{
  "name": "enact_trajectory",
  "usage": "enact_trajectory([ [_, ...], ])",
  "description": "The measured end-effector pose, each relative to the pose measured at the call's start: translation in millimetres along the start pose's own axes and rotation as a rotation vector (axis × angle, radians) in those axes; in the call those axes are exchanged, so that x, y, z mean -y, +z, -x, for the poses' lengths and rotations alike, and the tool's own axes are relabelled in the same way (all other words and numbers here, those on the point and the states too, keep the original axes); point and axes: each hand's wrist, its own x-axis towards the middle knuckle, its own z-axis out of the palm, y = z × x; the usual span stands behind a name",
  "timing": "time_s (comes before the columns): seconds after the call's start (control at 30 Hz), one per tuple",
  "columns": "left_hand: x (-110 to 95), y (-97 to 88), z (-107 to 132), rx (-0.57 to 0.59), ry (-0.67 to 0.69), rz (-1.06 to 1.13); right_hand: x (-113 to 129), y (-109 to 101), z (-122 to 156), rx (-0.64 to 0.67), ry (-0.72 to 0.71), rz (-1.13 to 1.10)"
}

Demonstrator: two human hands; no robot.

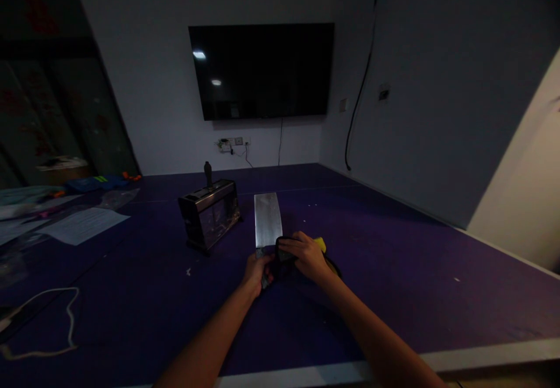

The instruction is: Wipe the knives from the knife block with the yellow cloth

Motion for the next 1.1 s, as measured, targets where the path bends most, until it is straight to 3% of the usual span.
enact_trajectory([
  [0.27,-2,-0.5,1,0.081,-0.021,-0.085,-4,-9,0,-0.028,0.062,0.019],
  [0.57,-6,0.4,9,0.223,-0.050,-0.343,-30,-20,5,-0.259,0.185,0.089],
  [0.7,-5,0.0,8,0.269,-0.039,-0.394,-38,-26,7,-0.305,0.249,0.147],
  [1.1,-1,-0.6,7,0.278,-0.023,-0.414,-52,-28,11,-0.296,0.309,0.253],
])
